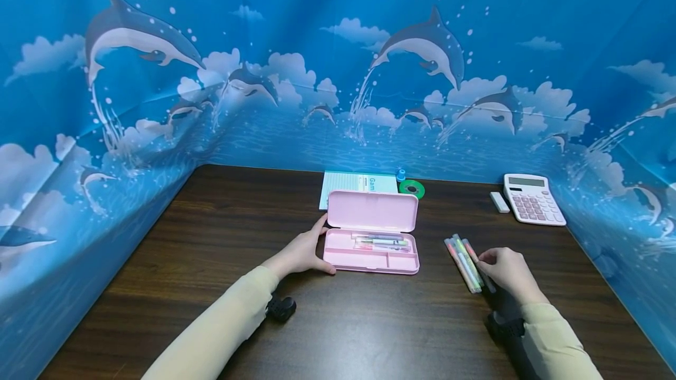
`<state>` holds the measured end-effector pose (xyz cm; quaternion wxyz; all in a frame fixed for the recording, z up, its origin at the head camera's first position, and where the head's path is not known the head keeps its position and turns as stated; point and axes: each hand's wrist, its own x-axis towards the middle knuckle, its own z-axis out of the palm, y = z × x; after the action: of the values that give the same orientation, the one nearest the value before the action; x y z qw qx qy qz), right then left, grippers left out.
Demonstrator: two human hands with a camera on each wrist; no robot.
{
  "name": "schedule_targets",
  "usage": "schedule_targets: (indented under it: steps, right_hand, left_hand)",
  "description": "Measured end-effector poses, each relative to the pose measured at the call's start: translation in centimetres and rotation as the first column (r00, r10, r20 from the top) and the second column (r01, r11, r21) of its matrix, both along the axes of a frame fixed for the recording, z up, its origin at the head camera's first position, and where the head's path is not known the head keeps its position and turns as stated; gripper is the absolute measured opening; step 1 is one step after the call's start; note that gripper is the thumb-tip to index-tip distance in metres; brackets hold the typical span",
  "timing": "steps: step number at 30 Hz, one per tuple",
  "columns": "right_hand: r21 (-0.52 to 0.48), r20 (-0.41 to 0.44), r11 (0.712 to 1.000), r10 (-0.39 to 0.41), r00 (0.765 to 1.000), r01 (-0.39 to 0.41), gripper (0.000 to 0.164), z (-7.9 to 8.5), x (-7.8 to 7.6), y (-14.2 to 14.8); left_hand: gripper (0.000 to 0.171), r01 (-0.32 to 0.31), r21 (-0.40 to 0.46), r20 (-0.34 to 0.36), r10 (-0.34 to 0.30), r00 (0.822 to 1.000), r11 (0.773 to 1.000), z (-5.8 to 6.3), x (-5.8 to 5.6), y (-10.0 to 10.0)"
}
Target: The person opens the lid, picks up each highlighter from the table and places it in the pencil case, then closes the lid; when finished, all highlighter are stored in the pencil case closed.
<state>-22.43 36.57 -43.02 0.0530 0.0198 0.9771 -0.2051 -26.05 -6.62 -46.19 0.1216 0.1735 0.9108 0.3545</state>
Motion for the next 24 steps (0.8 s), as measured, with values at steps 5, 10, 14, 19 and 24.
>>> schedule_targets:
  steps: [5, 10, 14, 19, 24]
  right_hand:
    - [-0.01, 0.042, 0.999, -0.04, 0.998, 0.041, 0.021, 0.1, -0.04, 0.03]
    - [-0.024, 0.029, 0.997, -0.066, 0.997, 0.067, 0.021, -0.08, 0.08, 0.19]
    - [-0.037, 0.0, 0.996, -0.087, 0.996, 0.087, 0.018, -0.2, 0.27, 0.31]
    - [-0.028, -0.098, 0.997, -0.07, 0.993, 0.067, 0.014, -0.33, 0.45, 0.12]
    - [-0.031, -0.187, 0.999, -0.037, 0.982, 0.032, 0.011, -0.26, 0.48, -0.51]
  left_hand:
    - [0.128, 0.0, 0.001, -0.002, 0.0, 1.0, 1.0, 0.05, 0.01, 0.0]
    - [0.128, -0.001, -0.001, -0.002, 0.001, 1.0, 1.0, 0.07, 0.05, 0.01]
    - [0.129, -0.003, -0.003, 0.001, 0.003, 1.0, 1.0, 0.05, 0.03, 0.02]
    - [0.128, 0.0, -0.002, 0.001, 0.0, 1.0, 1.0, -0.02, -0.02, -0.03]
    - [0.128, 0.0, -0.001, -0.001, 0.0, 1.0, 1.0, -0.02, -0.02, 0.01]
